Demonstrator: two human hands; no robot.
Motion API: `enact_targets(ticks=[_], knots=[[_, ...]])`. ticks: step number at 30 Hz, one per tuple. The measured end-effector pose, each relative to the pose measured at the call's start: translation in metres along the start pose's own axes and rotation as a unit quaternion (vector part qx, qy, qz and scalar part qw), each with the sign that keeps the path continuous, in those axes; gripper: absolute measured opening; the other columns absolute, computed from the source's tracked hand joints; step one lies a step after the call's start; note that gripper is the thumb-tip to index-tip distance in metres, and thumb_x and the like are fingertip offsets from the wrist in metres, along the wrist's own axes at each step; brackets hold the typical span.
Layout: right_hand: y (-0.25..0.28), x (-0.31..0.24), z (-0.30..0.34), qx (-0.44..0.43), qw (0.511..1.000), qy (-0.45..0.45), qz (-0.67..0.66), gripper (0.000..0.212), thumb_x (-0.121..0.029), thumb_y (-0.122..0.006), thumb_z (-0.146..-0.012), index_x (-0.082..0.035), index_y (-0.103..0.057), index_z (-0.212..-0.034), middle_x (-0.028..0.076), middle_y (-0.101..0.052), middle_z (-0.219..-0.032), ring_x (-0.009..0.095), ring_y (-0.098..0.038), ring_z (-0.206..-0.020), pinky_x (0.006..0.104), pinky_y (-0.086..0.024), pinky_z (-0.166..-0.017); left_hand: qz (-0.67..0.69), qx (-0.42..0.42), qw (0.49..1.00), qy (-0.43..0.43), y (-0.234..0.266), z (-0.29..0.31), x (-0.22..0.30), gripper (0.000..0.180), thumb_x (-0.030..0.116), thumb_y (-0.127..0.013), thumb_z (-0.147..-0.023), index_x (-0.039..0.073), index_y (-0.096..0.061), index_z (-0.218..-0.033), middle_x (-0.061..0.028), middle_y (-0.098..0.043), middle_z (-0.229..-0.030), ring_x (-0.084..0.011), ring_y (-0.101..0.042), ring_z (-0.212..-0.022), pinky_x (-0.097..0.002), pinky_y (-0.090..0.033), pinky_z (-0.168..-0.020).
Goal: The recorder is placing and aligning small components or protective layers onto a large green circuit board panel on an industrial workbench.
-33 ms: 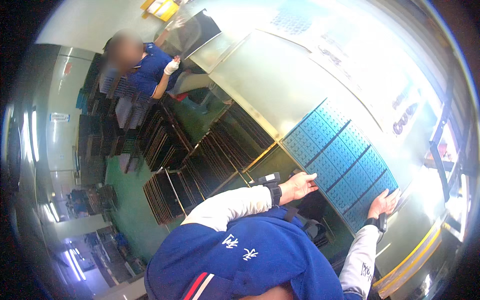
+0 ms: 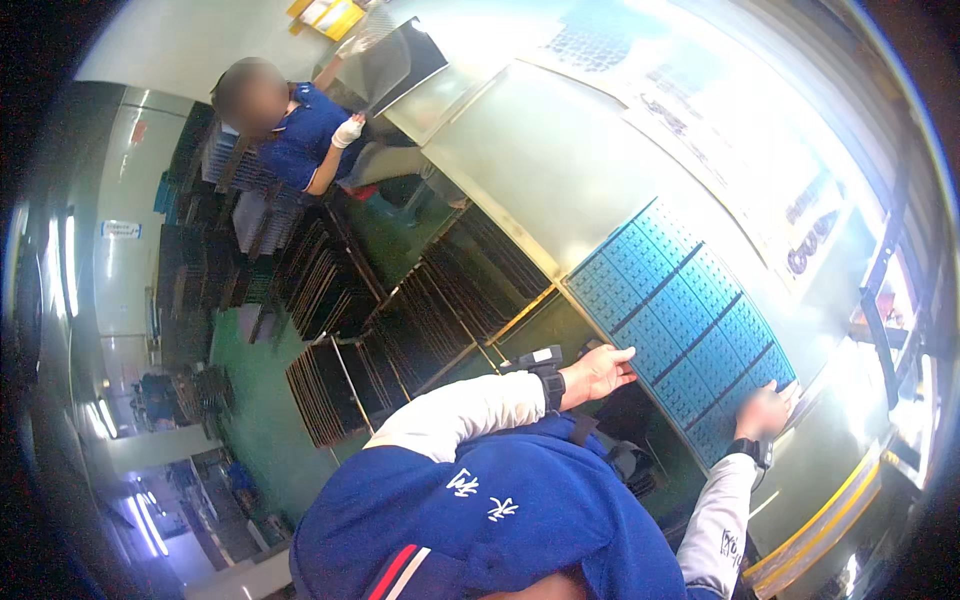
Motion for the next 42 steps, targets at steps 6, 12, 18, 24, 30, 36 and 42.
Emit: enact_targets(ticks=[6, 12, 18, 24, 30, 36, 42], knots=[[0.004, -0.041, -0.012, -0.047, 0.998, 0.019, -0.029, 0.061, -0.046, -0.05, -0.109, -0.008, -0.049, -0.156, 0.016, -0.049, -0.161, 0.034, -0.045, -0.148, 0.0491, -0.034, -0.121, 0.012, -0.031, 0.996, -0.081, -0.013, 0.026, 0.043, 0.012, 0.015, -0.067, -0.103, 0.01, -0.07, -0.114, -0.0058, -0.076, -0.116, -0.024, -0.072, -0.106, -0.046, -0.055, -0.097], [-0.001, -0.099, -0.03, -0.039, 0.984, 0.092, -0.147, 0.054, -0.04, -0.055, -0.109, -0.002, -0.057, -0.147, 0.019, -0.059, -0.15, 0.035, -0.052, -0.141, 0.0452, -0.04, -0.118, 0.045, -0.069, 0.972, -0.22, 0.008, 0.086, 0.153, 0.017, 0.012, -0.07, -0.1, 0.006, -0.07, -0.116, -0.0096, -0.075, -0.118, -0.0286, -0.073, -0.109, -0.0507, -0.057, -0.103], [0.008, -0.201, -0.023, -0.047, 0.962, 0.208, -0.17, 0.053, -0.037, -0.058, -0.107, -0.005, -0.057, -0.148, 0.018, -0.056, -0.154, 0.036, -0.049, -0.145, 0.0484, -0.038, -0.119, 0.177, -0.037, 0.923, -0.339, 0.077, 0.142, 0.238, 0.022, 0.008, -0.065, -0.103, 0.002, -0.064, -0.124, -0.0129, -0.071, -0.126, -0.032, -0.069, -0.117, -0.0508, -0.058, -0.105], [0.009, -0.294, -0.015, -0.101, 0.968, 0.179, -0.148, 0.063, -0.043, -0.058, -0.105, -0.01, -0.046, -0.158, 0.011, -0.042, -0.166, 0.031, -0.033, -0.156, 0.0515, -0.024, -0.126, 0.273, -0.051, 0.85, -0.447, 0.122, 0.161, 0.324, 0.022, 0.009, -0.064, -0.104, 0.003, -0.062, -0.125, -0.0139, -0.069, -0.129, -0.0338, -0.066, -0.121, -0.0518, -0.057, -0.106], [0.014, -0.298, -0.011, -0.089, 0.971, 0.182, -0.124, 0.066, -0.042, -0.056, -0.105, -0.012, -0.039, -0.162, 0.01, -0.037, -0.168, 0.03, -0.029, -0.158, 0.0546, -0.02, -0.127, 0.362, -0.011, 0.803, -0.473, 0.131, 0.154, 0.358, 0.02, 0.015, -0.06, -0.108, 0.002, -0.062, -0.122, -0.013, -0.072, -0.125, -0.0307, -0.069, -0.116, -0.0486, -0.059, -0.101], [0.007, -0.295, -0.011, -0.099, 0.973, 0.174, -0.111, 0.068, -0.043, -0.055, -0.106, -0.012, -0.036, -0.163, 0.01, -0.035, -0.169, 0.03, -0.027, -0.159, 0.0533, -0.018, -0.127, 0.407, -0.005, 0.776, -0.482, 0.131, 0.135, 0.393, 0.019, 0.016, -0.058, -0.108, 0.001, -0.062, -0.12, -0.0137, -0.072, -0.118, -0.0301, -0.071, -0.109, -0.0484, -0.06, -0.098], [0.007, -0.297, -0.01, -0.093, 0.973, 0.177, -0.114, 0.067, -0.042, -0.055, -0.106, -0.012, -0.036, -0.163, 0.01, -0.034, -0.17, 0.031, -0.026, -0.159, 0.054, -0.018, -0.127, 0.435, -0.017, 0.759, -0.485, 0.133, 0.127, 0.424, 0.02, 0.019, -0.054, -0.111, 0.001, -0.063, -0.113, -0.0149, -0.073, -0.114, -0.0328, -0.071, -0.11, -0.0502, -0.058, -0.099]])
Point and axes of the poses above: each hand's wrist, its own z-axis away from the middle knuckle, its own y-axis out of the back of the hand, x = y × z, the point moved 7 cm from there along -z, towards the middle knuckle
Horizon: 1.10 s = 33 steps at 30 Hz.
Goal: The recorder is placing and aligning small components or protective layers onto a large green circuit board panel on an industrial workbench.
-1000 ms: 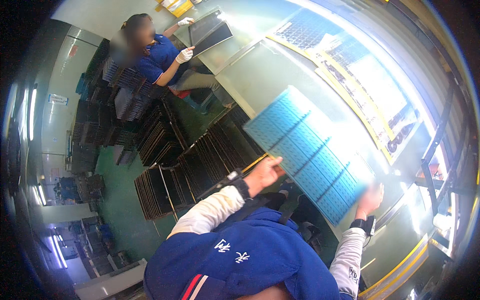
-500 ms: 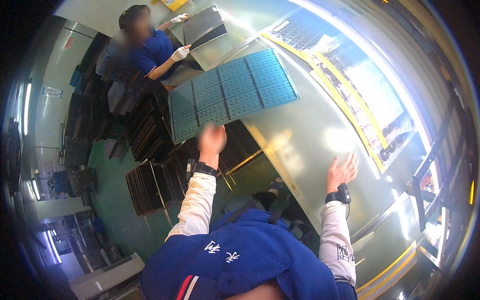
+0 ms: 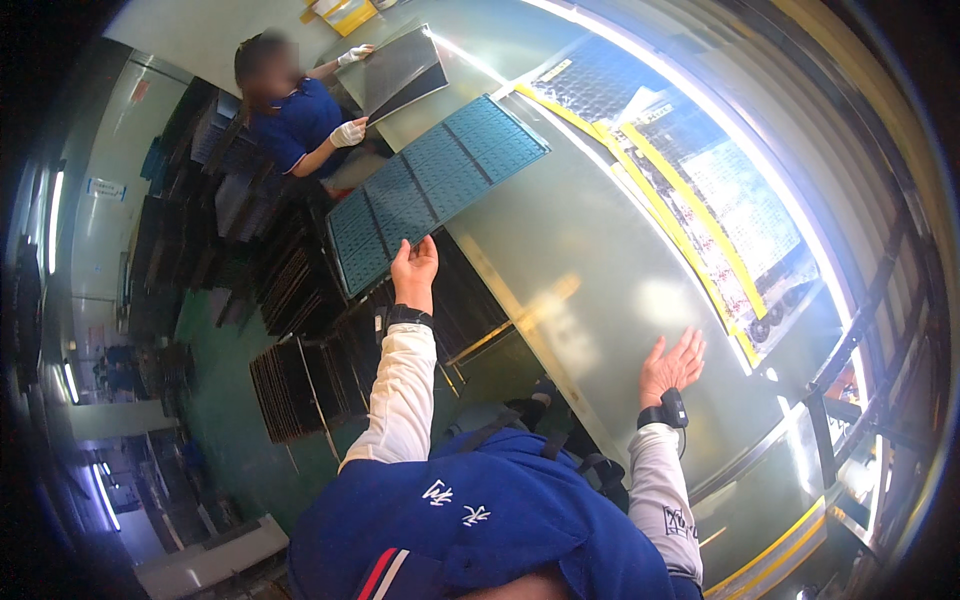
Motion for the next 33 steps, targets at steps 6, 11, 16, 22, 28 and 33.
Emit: enact_targets(ticks=[6, 11, 16, 22, 28, 33], knots=[[0.003, -0.001, 0.0, -0.013, 1.0, -0.006, -0.004, 0.068, -0.04, -0.056, -0.105, -0.011, -0.035, -0.163, 0.01, -0.033, -0.17, 0.031, -0.025, -0.159, 0.0543, -0.017, -0.128, -0.007, 0.033, 0.999, -0.029, -0.007, -0.009, -0.005, 0.02, 0.018, -0.055, -0.11, 0.001, -0.061, -0.119, -0.0129, -0.071, -0.118, -0.0299, -0.069, -0.113, -0.0482, -0.059, -0.099], [0.004, -0.002, 0.001, -0.016, 1.0, -0.01, -0.004, 0.068, -0.04, -0.056, -0.105, -0.011, -0.035, -0.163, 0.01, -0.033, -0.17, 0.031, -0.025, -0.159, 0.0542, -0.016, -0.128, -0.005, 0.032, 0.999, -0.026, -0.01, -0.012, -0.007, 0.02, 0.018, -0.056, -0.11, 0.002, -0.06, -0.122, -0.0116, -0.071, -0.121, -0.0296, -0.068, -0.116, -0.048, -0.059, -0.099], [0.007, -0.004, 0.002, -0.022, 1.0, -0.013, -0.002, 0.068, -0.04, -0.056, -0.105, -0.011, -0.035, -0.163, 0.011, -0.033, -0.17, 0.031, -0.025, -0.16, 0.0539, -0.016, -0.128, -0.022, 0.033, 0.999, -0.036, -0.009, -0.014, -0.004, 0.023, 0.021, -0.054, -0.111, 0.002, -0.06, -0.122, -0.0119, -0.07, -0.123, -0.0289, -0.068, -0.117, -0.0472, -0.058, -0.1], [0.003, -0.003, 0.003, -0.019, 1.0, -0.006, 0.002, 0.068, -0.041, -0.055, -0.106, -0.011, -0.035, -0.163, 0.011, -0.033, -0.17, 0.031, -0.025, -0.16, 0.0538, -0.016, -0.128, -0.008, 0.037, 0.999, -0.02, -0.012, -0.018, -0.004, 0.021, 0.02, -0.052, -0.111, 0.002, -0.059, -0.119, -0.0128, -0.07, -0.122, -0.0307, -0.067, -0.12, -0.0501, -0.057, -0.102], [0.001, -0.002, 0.003, -0.02, 1.0, -0.009, 0.016, 0.067, -0.041, -0.053, -0.107, -0.011, -0.034, -0.163, 0.011, -0.033, -0.17, 0.031, -0.024, -0.16, 0.0534, -0.016, -0.128, -0.002, 0.036, 0.999, -0.025, -0.009, -0.022, -0.003, 0.021, 0.02, -0.053, -0.111, 0.002, -0.059, -0.12, -0.012, -0.07, -0.122, -0.03, -0.066, -0.12, -0.0502, -0.057, -0.102], [-0.004, 0.006, 0.001, -0.02, 0.999, -0.021, 0.024, 0.069, -0.041, -0.056, -0.104, -0.012, -0.035, -0.164, 0.01, -0.034, -0.17, 0.03, -0.025, -0.159, 0.0537, -0.017, -0.128, -0.002, 0.036, 0.999, -0.013, -0.009, -0.022, -0.007, 0.021, 0.02, -0.053, -0.111, 0.002, -0.059, -0.121, -0.0119, -0.07, -0.123, -0.0296, -0.067, -0.119, -0.0493, -0.057, -0.101]])
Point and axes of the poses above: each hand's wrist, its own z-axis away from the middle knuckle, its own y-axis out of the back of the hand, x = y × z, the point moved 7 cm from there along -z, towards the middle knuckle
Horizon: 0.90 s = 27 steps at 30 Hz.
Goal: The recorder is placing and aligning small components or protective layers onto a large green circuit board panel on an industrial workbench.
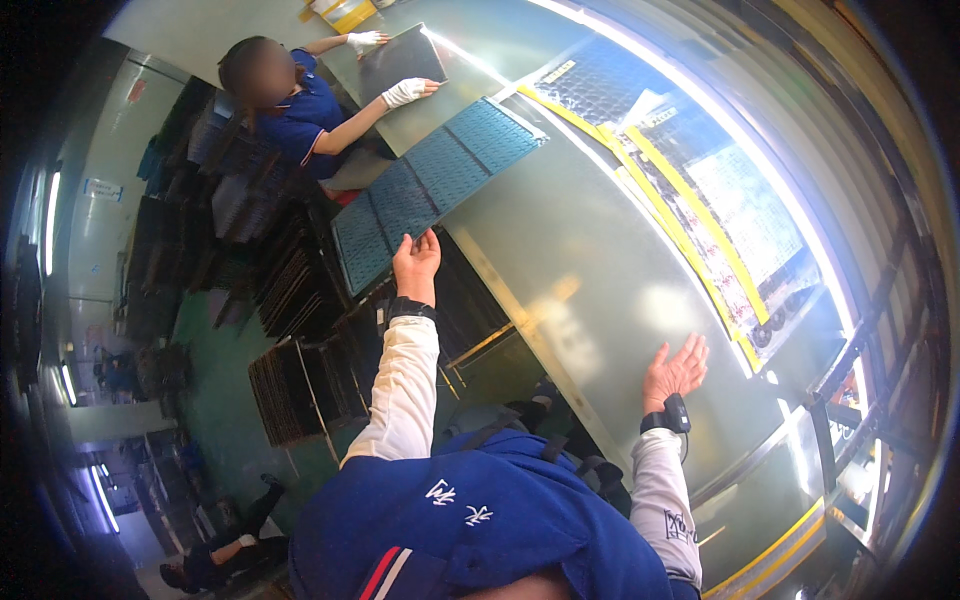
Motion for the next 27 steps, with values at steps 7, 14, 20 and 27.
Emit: enact_targets(ticks=[7, 14, 20, 27], knots=[[0.003, -0.005, -0.001, -0.011, 1.0, -0.002, -0.003, 0.07, -0.042, -0.056, -0.104, -0.011, -0.035, -0.163, 0.01, -0.034, -0.17, 0.031, -0.026, -0.159, 0.053, -0.017, -0.128, -0.006, 0.007, 1.0, -0.003, 0.001, 0.006, 0.0, 0.021, 0.02, -0.055, -0.11, 0.003, -0.06, -0.122, -0.0112, -0.069, -0.125, -0.0282, -0.066, -0.12, -0.0472, -0.056, -0.103], [0.005, -0.006, 0.001, 0.009, 1.0, 0.01, -0.017, 0.07, -0.04, -0.059, -0.102, -0.011, -0.037, -0.162, 0.011, -0.036, -0.168, 0.032, -0.027, -0.159, 0.0539, -0.017, -0.128, -0.037, -0.025, 0.999, 0.015, 0.021, 0.021, 0.002, 0.021, 0.018, -0.057, -0.109, 0.003, -0.061, -0.123, -0.0112, -0.069, -0.126, -0.0282, -0.065, -0.118, -0.0478, -0.056, -0.101], [0.013, -0.008, 0.006, 0.035, 0.999, 0.005, -0.029, 0.068, -0.04, -0.062, -0.1, -0.01, -0.042, -0.158, 0.012, -0.04, -0.165, 0.032, -0.03, -0.156, 0.0549, -0.019, -0.127, -0.104, -0.085, 0.988, 0.075, 0.065, 0.067, -0.01, 0.019, 0.014, -0.062, -0.106, 0.003, -0.066, -0.12, -0.0117, -0.072, -0.124, -0.0285, -0.066, -0.119, -0.0486, -0.055, -0.104], [0.025, -0.012, -0.001, 0.076, 0.992, 0.032, -0.095, 0.064, -0.038, -0.064, -0.099, -0.007, -0.048, -0.153, 0.014, -0.043, -0.162, 0.034, -0.032, -0.154, 0.0556, -0.022, -0.125, -0.15, -0.188, 0.943, 0.231, 0.1, 0.129, -0.036, 0.023, 0.011, -0.064, -0.104, 0.0, -0.067, -0.123, -0.0165, -0.071, -0.132, -0.0308, -0.067, -0.121, -0.0494, -0.055, -0.106]])
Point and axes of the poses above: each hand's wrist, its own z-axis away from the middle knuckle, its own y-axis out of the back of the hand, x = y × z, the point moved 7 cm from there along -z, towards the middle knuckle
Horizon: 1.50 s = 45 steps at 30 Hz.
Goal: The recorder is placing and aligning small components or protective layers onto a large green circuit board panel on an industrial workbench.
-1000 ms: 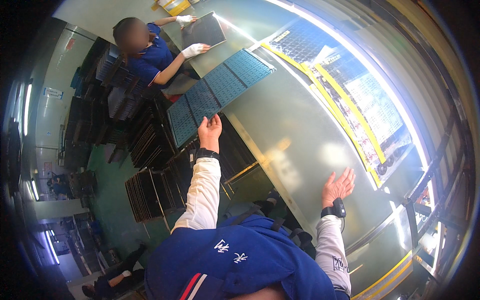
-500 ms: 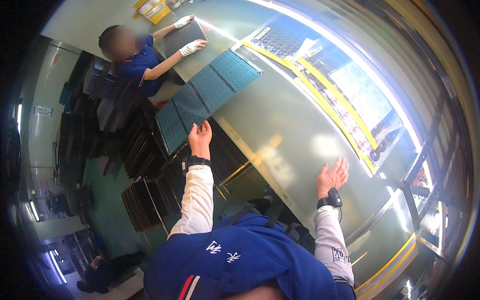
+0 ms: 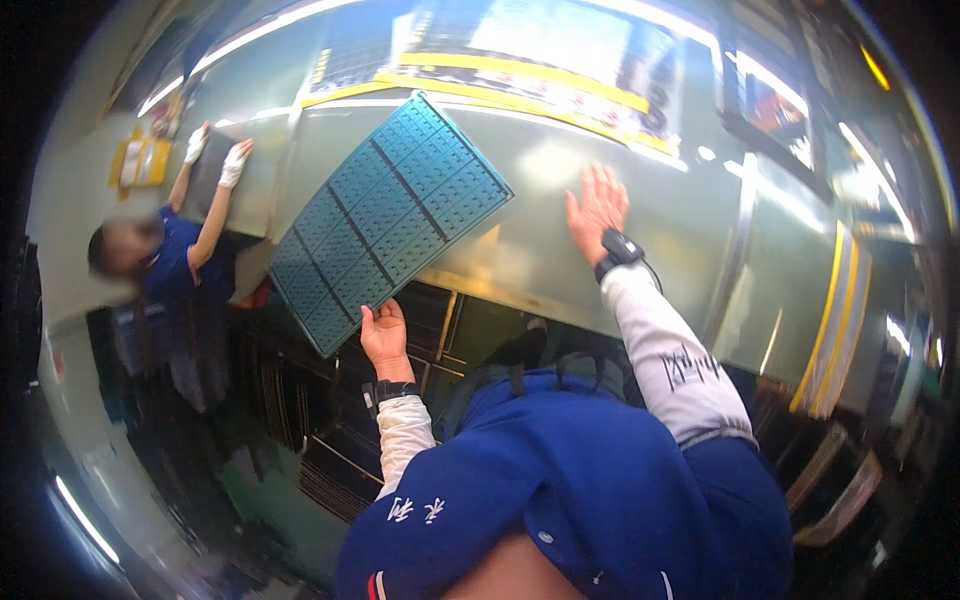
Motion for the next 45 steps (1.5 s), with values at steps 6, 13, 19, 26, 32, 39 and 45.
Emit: enact_targets(ticks=[6, 13, 19, 26, 32, 39, 45], knots=[[0.009, 0.041, 0.004, -0.035, 0.981, -0.076, -0.173, 0.054, -0.047, -0.068, -0.099, -0.007, -0.068, -0.135, 0.014, -0.063, -0.143, 0.031, -0.052, -0.139, 0.0455, -0.038, -0.117, -0.069, 0.007, 0.995, 0.073, -0.003, 0.01, -0.038, 0.034, 0.012, -0.065, -0.104, 0.001, -0.062, -0.136, -0.015, -0.067, -0.14, -0.0292, -0.065, -0.125, -0.0462, -0.054, -0.108], [0.049, 0.015, 0.068, -0.392, 0.709, -0.265, -0.523, 0.043, -0.044, -0.068, -0.102, -0.004, -0.072, -0.12, 0.003, -0.072, -0.107, 0.015, -0.067, -0.103, 0.0317, -0.054, -0.088, -0.101, 0.015, 0.989, 0.108, -0.007, 0.019, -0.061, 0.032, 0.009, -0.065, -0.104, 0.005, -0.065, -0.135, -0.0126, -0.066, -0.142, -0.029, -0.064, -0.129, -0.0463, -0.053, -0.112], [0.051, 0.053, 0.119, -0.425, 0.668, -0.267, -0.55, 0.024, -0.027, -0.077, -0.096, -0.01, -0.063, -0.087, 0.001, -0.069, -0.082, 0.01, -0.065, -0.078, 0.0268, -0.052, -0.077, -0.124, 0.017, 0.98, 0.152, 0.01, 0.015, -0.088, 0.03, 0.009, -0.063, -0.104, 0.009, -0.066, -0.135, -0.0108, -0.069, -0.138, -0.0292, -0.066, -0.127, -0.0486, -0.052, -0.113], [0.053, 0.076, 0.145, -0.444, 0.66, -0.278, -0.539, 0.015, -0.02, -0.075, -0.095, -0.007, -0.068, -0.092, 0.004, -0.073, -0.086, 0.013, -0.068, -0.077, 0.0297, -0.055, -0.076, -0.161, 0.058, 0.971, 0.167, 0.023, 0.023, -0.106, 0.026, 0.007, -0.063, -0.104, 0.01, -0.068, -0.129, -0.0077, -0.071, -0.135, -0.0267, -0.067, -0.125, -0.0473, -0.051, -0.113], [0.051, 0.074, 0.15, -0.418, 0.666, -0.302, -0.538, 0.013, -0.015, -0.073, -0.097, -0.005, -0.067, -0.091, 0.007, -0.074, -0.087, 0.016, -0.071, -0.078, 0.0317, -0.059, -0.076, -0.168, 0.049, 0.97, 0.17, 0.017, 0.018, -0.103, 0.031, 0.007, -0.063, -0.104, 0.01, -0.065, -0.135, -0.0079, -0.069, -0.138, -0.0274, -0.065, -0.127, -0.0467, -0.051, -0.113], [0.046, 0.079, 0.156, -0.415, 0.662, -0.317, -0.537, 0.011, -0.013, -0.07, -0.098, -0.003, -0.067, -0.094, 0.008, -0.074, -0.089, 0.018, -0.073, -0.082, 0.0338, -0.061, -0.079, -0.166, 0.053, 0.97, 0.167, 0.015, 0.019, -0.105, 0.036, 0.005, -0.062, -0.105, 0.01, -0.061, -0.141, -0.0095, -0.065, -0.143, -0.0292, -0.063, -0.13, -0.0481, -0.049, -0.116], [0.062, 0.065, 0.152, -0.481, 0.628, -0.302, -0.532, 0.014, -0.018, -0.073, -0.097, -0.005, -0.07, -0.097, 0.006, -0.074, -0.088, 0.016, -0.072, -0.083, 0.0323, -0.059, -0.083, -0.179, 0.024, 0.968, 0.176, 0.009, 0.014, -0.094, 0.034, 0.007, -0.061, -0.105, 0.01, -0.062, -0.139, -0.0097, -0.065, -0.143, -0.0294, -0.063, -0.131, -0.0492, -0.048, -0.116]])
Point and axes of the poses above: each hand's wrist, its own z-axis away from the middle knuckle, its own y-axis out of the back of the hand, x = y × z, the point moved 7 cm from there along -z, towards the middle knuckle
